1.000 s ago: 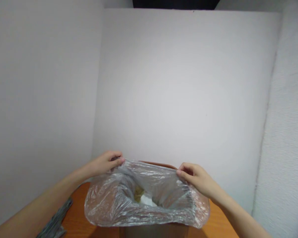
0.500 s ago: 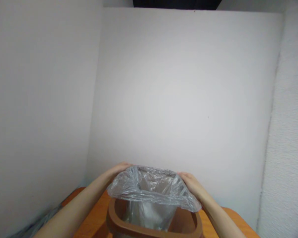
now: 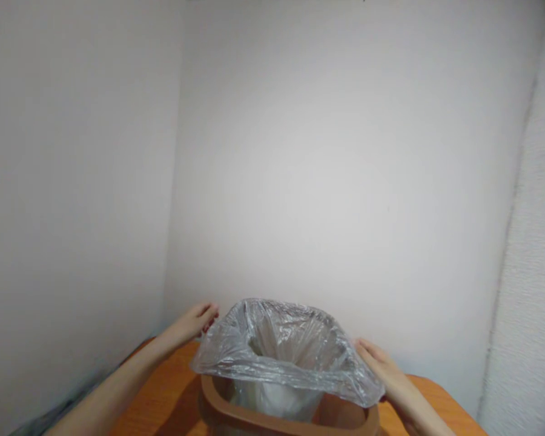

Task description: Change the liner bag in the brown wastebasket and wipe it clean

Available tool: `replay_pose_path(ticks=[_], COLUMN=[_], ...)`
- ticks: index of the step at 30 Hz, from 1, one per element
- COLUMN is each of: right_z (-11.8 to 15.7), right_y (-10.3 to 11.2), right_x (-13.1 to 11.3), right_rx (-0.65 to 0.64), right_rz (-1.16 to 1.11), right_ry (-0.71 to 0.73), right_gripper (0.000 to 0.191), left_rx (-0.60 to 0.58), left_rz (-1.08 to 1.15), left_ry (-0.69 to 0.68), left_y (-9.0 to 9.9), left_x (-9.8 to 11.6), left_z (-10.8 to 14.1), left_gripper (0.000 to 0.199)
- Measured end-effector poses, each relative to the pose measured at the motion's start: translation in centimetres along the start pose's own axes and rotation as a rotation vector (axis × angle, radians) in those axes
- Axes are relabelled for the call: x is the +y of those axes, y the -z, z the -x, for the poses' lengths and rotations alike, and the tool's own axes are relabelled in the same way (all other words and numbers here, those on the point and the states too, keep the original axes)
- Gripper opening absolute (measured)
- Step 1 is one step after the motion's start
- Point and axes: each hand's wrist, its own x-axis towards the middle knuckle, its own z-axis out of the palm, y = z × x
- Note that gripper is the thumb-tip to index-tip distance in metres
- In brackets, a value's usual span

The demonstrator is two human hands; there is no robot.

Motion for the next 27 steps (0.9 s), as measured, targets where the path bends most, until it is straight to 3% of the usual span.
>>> replay_pose_path(ticks=[3,5,8,11,17,21,24,27], right_z=[1.8,3.9,7.0,8.9,9.7,9.4,9.2,9.5], right_y=[2.9,4.0,3.9,2.5,1.8,2.2,2.2,2.1], right_x=[0.1,-0.8,-3.0,-5.2,-6.2,-5.2,-4.7,-4.7], right_rx=[0.151,0.262,0.310,0.228,0.156,0.159,0.175,0.237], right_rz=[0.195,0.309,0.500,0.654,0.823,0.889,0.858,0.787], right_ry=[0.225,0.445,0.761,1.000,1.044,1.041,1.041,1.091], right_gripper=[0.040,0.032,0.013,0.016,0.029,0.025,0.015,0.015], left_rx=[0.147,0.174,0.037,-0.021,-0.064,-0.094,-0.069,0.016], left_rz=[-0.067,-0.258,-0.398,-0.525,-0.685,-0.722,-0.804,-0.873], left_ry=[-0.145,-0.340,-0.620,-0.674,-0.532,-0.520,-0.596,-0.772], left_y=[2.9,3.9,3.7,2.0,-0.2,-0.5,-0.7,-0.9], left_x=[3.0,5.1,7.6,9.4,12.5,12.8,12.2,11.7], left_z=[2.7,5.7,10.1,12.5,12.9,12.0,11.4,12.0], left_gripper=[0.041,0.032,0.017,0.013,0.024,0.027,0.016,0.012])
